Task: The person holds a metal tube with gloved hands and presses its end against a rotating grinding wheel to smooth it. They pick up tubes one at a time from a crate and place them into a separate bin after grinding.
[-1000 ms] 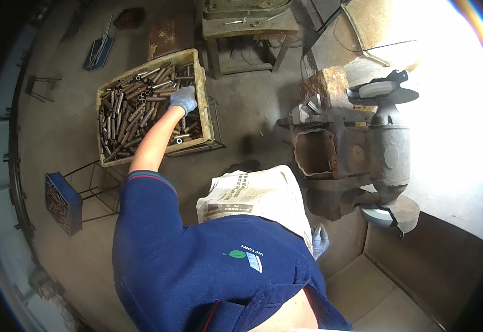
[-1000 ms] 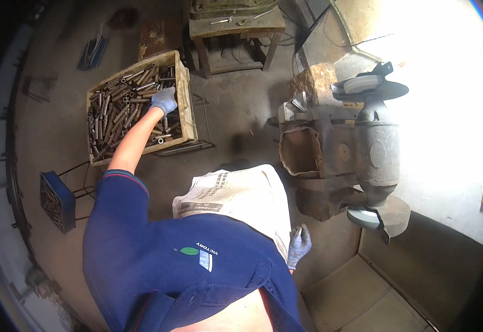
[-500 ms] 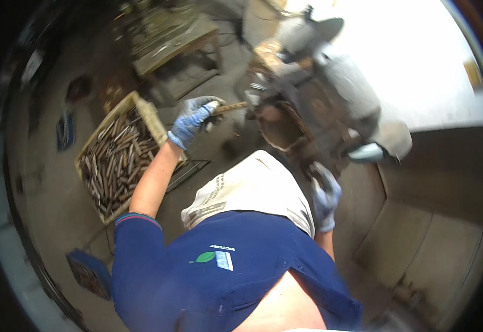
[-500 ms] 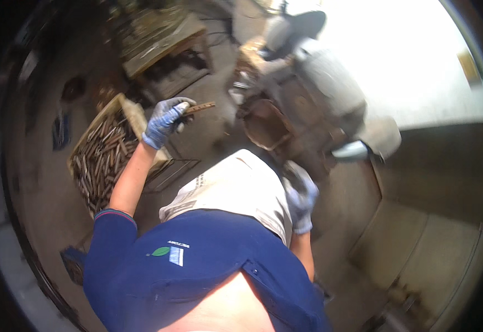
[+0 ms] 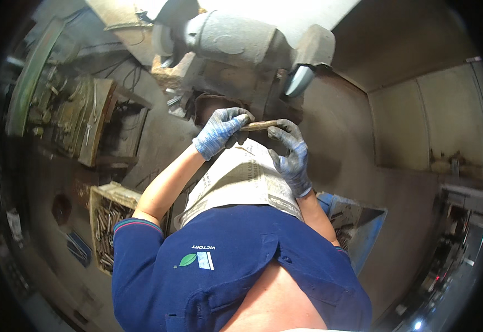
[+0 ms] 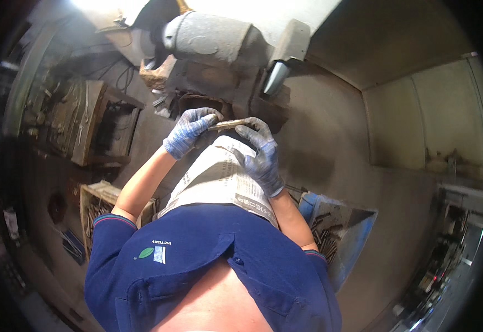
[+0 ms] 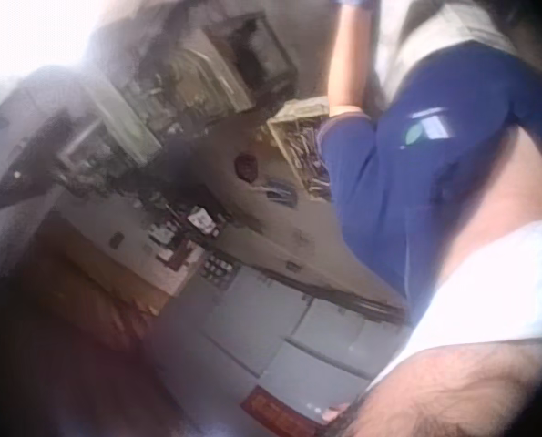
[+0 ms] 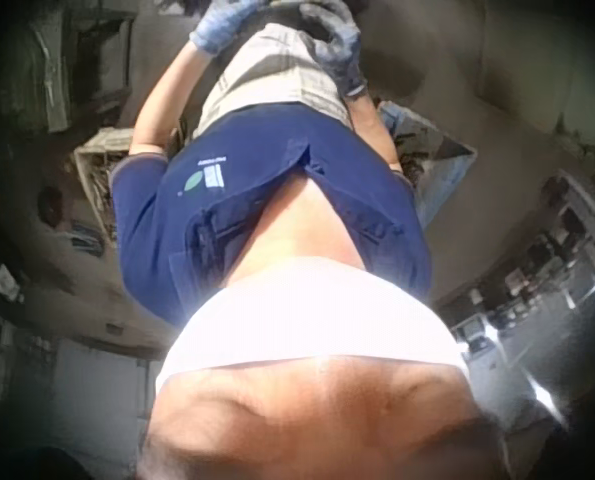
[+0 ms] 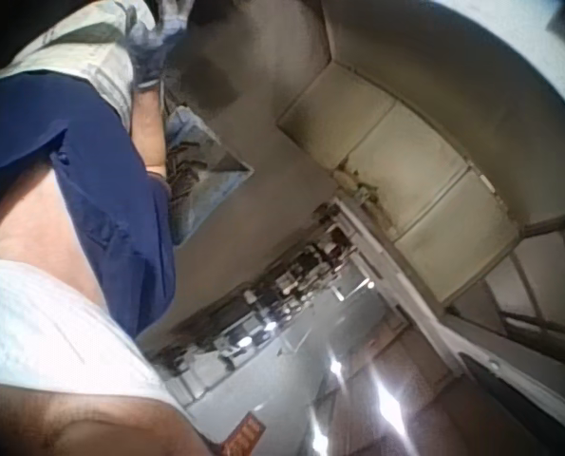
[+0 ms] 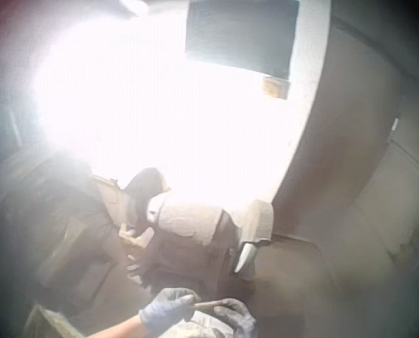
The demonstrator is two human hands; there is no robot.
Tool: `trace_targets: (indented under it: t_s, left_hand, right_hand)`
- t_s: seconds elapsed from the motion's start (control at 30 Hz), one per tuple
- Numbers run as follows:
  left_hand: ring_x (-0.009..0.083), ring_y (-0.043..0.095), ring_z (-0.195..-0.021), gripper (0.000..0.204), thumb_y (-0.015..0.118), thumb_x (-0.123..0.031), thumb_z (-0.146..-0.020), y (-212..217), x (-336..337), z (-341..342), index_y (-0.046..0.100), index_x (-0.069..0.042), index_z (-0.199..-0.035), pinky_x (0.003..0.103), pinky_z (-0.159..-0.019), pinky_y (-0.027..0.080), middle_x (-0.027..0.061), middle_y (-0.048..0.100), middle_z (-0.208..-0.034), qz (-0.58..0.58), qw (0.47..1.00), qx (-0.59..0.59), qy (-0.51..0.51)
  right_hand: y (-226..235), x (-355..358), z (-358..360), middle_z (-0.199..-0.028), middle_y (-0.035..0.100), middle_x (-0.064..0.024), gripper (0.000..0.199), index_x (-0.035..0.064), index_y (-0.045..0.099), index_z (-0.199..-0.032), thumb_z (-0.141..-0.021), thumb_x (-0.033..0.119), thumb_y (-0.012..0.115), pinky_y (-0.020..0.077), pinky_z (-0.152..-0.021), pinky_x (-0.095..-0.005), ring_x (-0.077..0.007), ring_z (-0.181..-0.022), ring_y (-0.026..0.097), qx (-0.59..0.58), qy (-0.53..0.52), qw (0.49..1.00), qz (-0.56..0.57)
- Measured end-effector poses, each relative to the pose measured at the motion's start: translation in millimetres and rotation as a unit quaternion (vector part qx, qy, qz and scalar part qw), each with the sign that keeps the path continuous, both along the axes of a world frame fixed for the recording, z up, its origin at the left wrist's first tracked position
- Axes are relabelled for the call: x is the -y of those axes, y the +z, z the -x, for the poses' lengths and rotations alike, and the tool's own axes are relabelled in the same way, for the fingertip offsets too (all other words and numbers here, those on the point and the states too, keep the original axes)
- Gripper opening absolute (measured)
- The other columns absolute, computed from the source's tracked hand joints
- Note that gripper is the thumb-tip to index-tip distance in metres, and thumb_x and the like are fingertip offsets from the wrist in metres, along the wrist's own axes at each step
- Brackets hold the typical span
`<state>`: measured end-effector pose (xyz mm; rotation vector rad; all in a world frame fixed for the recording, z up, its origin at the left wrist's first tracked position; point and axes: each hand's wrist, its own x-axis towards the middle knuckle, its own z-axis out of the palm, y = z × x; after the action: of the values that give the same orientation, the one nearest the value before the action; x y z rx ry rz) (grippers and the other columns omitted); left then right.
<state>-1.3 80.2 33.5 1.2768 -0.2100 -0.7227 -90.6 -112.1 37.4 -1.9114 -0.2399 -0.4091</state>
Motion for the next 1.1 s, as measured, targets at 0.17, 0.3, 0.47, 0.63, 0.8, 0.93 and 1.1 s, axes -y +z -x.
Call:
trace_targets:
  t_s: [0.17,0.3,0.47,0.63,0.8,0.93,1.1]
  left_hand:
    - [0.0037,0.052,-0.052,0.023,0.057,-0.021,-0.089,-6,24,-21,0.06,-0.001,-0.1,0.017,-0.044,0.041,0.0016,0.061,-0.075,0.018,0.999,0.017,-0.034]
    - [0.0066,0.056,-0.058,0.024,0.06,-0.019,-0.089,-6,29,-36,0.059,0.0,-0.102,0.018,-0.049,0.045,0.0034,0.062,-0.077,0.044,0.999,-0.025,-0.007]
    - [0.0075,0.058,-0.07,0.019,0.062,-0.01,-0.086,-17,37,-27,0.062,0.003,-0.1,0.021,-0.06,0.049,0.0043,0.064,-0.081,0.004,0.997,0.07,-0.033]
    - [0.007,0.056,-0.073,0.018,0.062,-0.006,-0.085,-26,55,-25,0.061,0.004,-0.1,0.024,-0.067,0.052,0.0049,0.064,-0.084,0.047,0.999,0.023,-0.006]
    - [0.0051,0.054,-0.07,0.015,0.062,-0.006,-0.084,-54,76,-45,0.063,0.003,-0.097,0.021,-0.063,0.048,0.0021,0.063,-0.082,0.053,0.998,0.015,0.016]
    - [0.0045,0.051,-0.066,0.014,0.063,-0.007,-0.084,-86,96,-58,0.064,0.002,-0.094,0.02,-0.057,0.045,0.0007,0.063,-0.079,0.023,0.997,0.033,0.069]
    - [0.0076,0.056,-0.063,0.012,0.061,-0.006,-0.085,-88,118,-65,0.064,0.003,-0.092,0.022,-0.058,0.048,0.0032,0.063,-0.078,-0.033,0.994,-0.001,0.105]
  right_hand:
    - [-1,6,4,-0.112,0.054,-0.0126,0.034,-0.0028,0.064,-0.1,-0.079,0.023,0.07,0.044,-0.089,-0.0321,-0.023,-0.103,0.054,-0.027,-0.056,0.987,-0.147]
    - [-8,14,10,-0.113,0.054,-0.0129,0.043,-0.0013,0.066,-0.1,-0.081,0.037,0.066,0.0375,-0.095,-0.0367,-0.0246,-0.111,0.049,0.032,-0.151,0.987,-0.04]
    - [-12,17,11,-0.114,0.054,-0.012,0.039,0.0004,0.066,-0.102,-0.08,0.033,0.067,0.0381,-0.095,-0.0351,-0.024,-0.11,0.049,0.076,-0.176,0.981,0.031]
    - [-24,24,10,-0.115,0.053,-0.0121,0.036,0.0004,0.065,-0.104,-0.081,0.028,0.067,0.0385,-0.095,-0.0352,-0.0244,-0.11,0.049,0.077,-0.19,0.978,0.048]
    - [-42,33,-6,-0.123,0.051,-0.0141,0.034,-0.0015,0.061,-0.111,-0.082,0.014,0.065,0.0374,-0.1,-0.0371,-0.0272,-0.118,0.047,0.019,-0.171,0.982,-0.075]
    - [-66,50,-18,-0.128,0.05,-0.0136,0.04,-0.0017,0.057,-0.118,-0.078,0.001,0.063,0.0386,-0.101,-0.0323,-0.0228,-0.123,0.045,-0.041,-0.156,0.987,0.003]
    - [-76,69,-36,-0.121,0.058,-0.01,0.035,0.0034,0.062,-0.113,-0.079,0.0,0.061,0.0365,-0.102,-0.0311,-0.0219,-0.121,0.047,-0.041,-0.179,0.982,0.051]
